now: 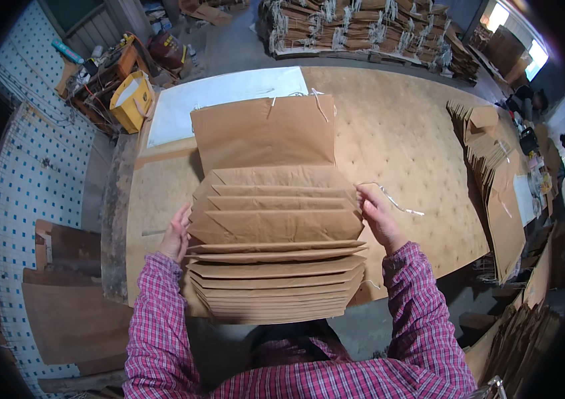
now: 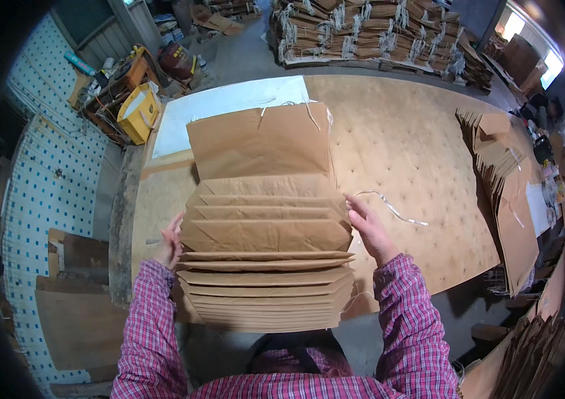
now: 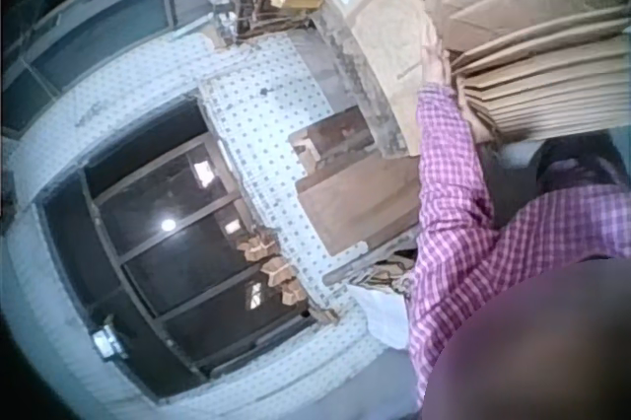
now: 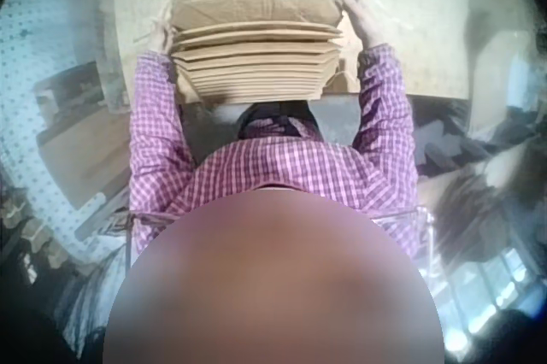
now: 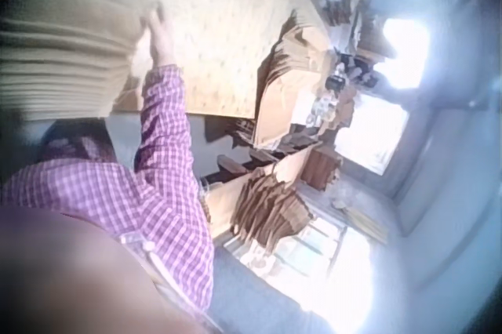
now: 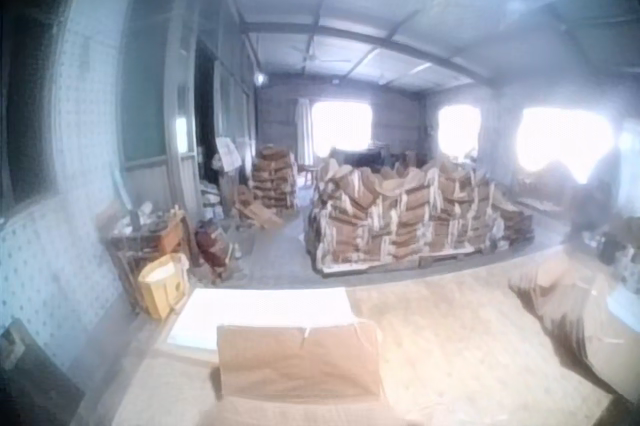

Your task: The person gathers flat brown paper bags on a wooden table, aligns them into stacks, and ties each stack with a white string. The person repeats this process for multiple stacks and then carries a large bundle of tied bags away from the table.

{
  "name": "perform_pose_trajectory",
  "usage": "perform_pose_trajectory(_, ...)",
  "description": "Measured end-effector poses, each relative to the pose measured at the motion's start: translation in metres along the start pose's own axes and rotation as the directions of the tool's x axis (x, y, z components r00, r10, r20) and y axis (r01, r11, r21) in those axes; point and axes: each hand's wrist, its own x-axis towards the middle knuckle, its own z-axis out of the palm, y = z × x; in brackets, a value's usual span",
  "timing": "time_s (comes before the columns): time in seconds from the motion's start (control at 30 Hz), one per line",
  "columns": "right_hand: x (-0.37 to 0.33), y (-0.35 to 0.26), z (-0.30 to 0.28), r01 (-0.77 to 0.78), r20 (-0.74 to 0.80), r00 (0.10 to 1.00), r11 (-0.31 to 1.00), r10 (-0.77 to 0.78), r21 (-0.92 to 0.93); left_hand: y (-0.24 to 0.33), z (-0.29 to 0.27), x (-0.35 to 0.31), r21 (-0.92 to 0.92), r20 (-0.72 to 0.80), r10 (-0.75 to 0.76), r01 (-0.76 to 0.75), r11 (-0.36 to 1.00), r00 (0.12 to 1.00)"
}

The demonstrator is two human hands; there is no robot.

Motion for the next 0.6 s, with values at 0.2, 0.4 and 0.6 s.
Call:
perform_pose_trajectory(0.2,0.015,-0.050,0.030,0.052,0.037,0.999,0.899,-0.040,-0.434,0.084,0.034,0.035,0.317,-0.105,-0.064,0.095,0.944,0.992)
perform_pose_trajectory(0.4,-0.025,-0.069,0.062,0.156,0.151,0.986,0.651,-0.064,-0.743,0.140,0.139,0.030,0.967,0.049,-0.406,0.058,0.249,0.913)
perform_pose_trajectory(0.6,-0.116,-0.060,0.086,0.403,0.320,0.910,0.382,-0.263,-0.832,0.104,0.169,-0.050,0.976,0.141,-0.551,-0.210,-0.064,0.822)
